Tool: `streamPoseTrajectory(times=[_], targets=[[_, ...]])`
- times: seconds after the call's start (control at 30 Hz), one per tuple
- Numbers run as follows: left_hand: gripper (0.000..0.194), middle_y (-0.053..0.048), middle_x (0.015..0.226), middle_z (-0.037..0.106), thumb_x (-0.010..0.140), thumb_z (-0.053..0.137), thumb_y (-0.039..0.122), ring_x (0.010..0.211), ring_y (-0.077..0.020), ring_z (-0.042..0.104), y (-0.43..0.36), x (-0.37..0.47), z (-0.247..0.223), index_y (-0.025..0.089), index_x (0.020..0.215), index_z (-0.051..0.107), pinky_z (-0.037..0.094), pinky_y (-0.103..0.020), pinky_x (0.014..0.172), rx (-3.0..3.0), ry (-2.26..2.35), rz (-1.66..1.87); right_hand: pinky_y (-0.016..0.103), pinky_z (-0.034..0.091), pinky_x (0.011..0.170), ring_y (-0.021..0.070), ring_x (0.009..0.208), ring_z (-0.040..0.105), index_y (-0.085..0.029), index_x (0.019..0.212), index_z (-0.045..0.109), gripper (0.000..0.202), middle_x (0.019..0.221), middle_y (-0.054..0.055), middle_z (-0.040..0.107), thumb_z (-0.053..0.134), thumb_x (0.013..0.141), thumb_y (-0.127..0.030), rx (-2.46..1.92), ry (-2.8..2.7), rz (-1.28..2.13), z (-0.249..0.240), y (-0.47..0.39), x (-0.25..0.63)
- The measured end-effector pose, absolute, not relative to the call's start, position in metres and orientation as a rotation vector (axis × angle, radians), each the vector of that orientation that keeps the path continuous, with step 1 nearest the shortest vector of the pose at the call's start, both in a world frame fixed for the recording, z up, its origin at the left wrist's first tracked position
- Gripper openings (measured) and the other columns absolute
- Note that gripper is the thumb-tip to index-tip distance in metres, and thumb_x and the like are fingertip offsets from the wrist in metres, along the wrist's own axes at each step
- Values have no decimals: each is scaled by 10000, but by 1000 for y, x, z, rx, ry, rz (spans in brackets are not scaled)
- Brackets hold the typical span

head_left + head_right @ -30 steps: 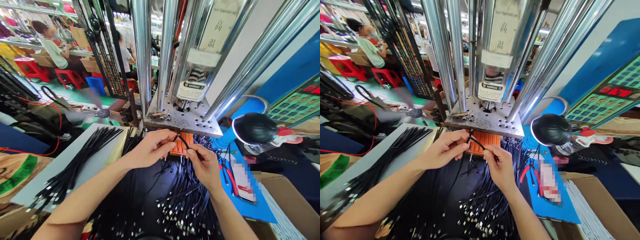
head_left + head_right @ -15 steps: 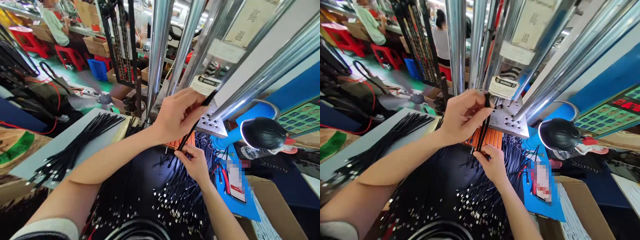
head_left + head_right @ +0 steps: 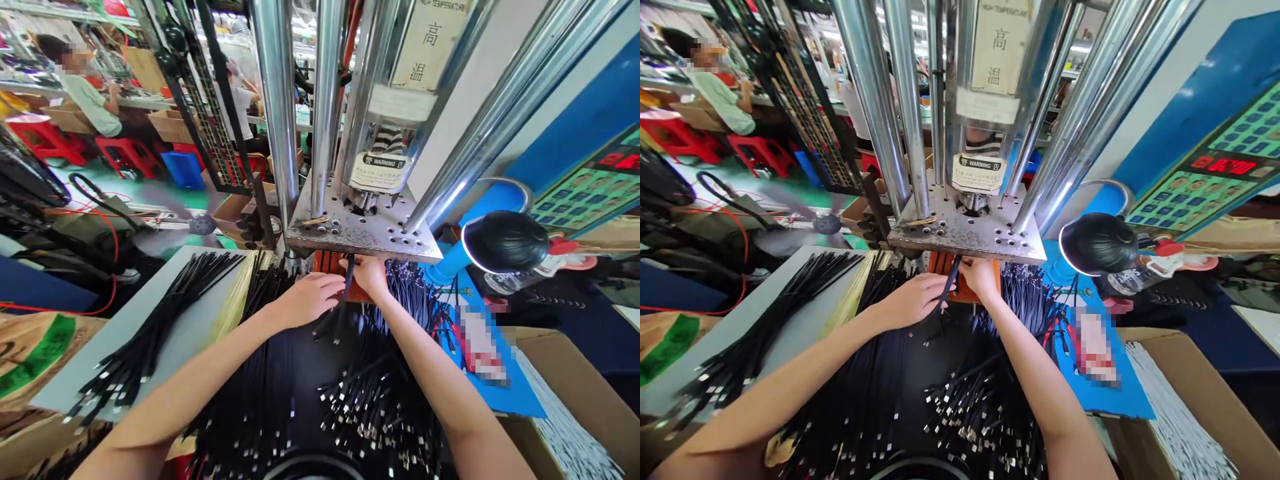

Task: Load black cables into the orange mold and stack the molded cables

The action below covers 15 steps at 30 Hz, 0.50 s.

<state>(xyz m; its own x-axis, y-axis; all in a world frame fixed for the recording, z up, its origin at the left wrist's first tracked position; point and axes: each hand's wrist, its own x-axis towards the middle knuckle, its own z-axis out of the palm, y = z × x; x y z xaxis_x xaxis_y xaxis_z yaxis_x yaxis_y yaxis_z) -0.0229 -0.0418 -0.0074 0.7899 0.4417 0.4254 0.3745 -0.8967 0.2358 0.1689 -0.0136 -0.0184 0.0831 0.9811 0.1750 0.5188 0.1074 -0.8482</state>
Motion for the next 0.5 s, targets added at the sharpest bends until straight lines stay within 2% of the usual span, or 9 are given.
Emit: streamPoseTrajectory(times=[0.1,0.23,0.33,0.4,0.43,0.5], targets=[[368,-151,1391,536,935,555,227,1332,-265,472,-45,-31,-31,150,1295,541,310,-475,1149,3014,614,404,265,495,688,186,713,666,-192,709,710,134,703,12,722,609,785,-239,-1526,-1573,704,-23,-15,171],[558,-141,1451,481,915,592,410,1370,-261,427,-46,-32,-29,187,1407,451,193,-491,1199,3009,647,357,265,492,745,173,756,674,-203,876,740,149,831,16,750,632,778,-173,-1574,-1673,638,-25,-15,174],[533,-121,1451,487,967,459,474,1376,-241,419,-35,-24,-16,203,1426,434,90,-514,1212,2963,747,312,310,476,826,209,834,673,-201,895,736,141,864,42,749,645,790,-177,-1737,-1712,478,-22,-7,174],[523,-100,1486,450,994,356,486,1395,-230,388,-18,-12,-10,216,1438,417,104,-507,1209,2919,848,256,347,447,889,243,918,663,-190,900,730,132,897,76,745,629,816,-186,-1861,-1700,329,-18,-3,173],[519,-90,1491,444,999,325,486,1392,-231,390,-7,-5,-9,217,1432,423,153,-487,1201,2884,908,224,353,437,896,253,939,659,-185,901,727,135,910,90,743,612,830,-184,-1903,-1701,268,-17,-4,173],[485,-86,1426,520,1009,286,450,1325,-235,471,17,10,-10,192,1358,505,305,-414,1141,2800,1005,166,329,441,839,242,895,663,-185,875,718,136,886,89,739,584,853,-187,-1915,-1760,239,-15,-10,174]])
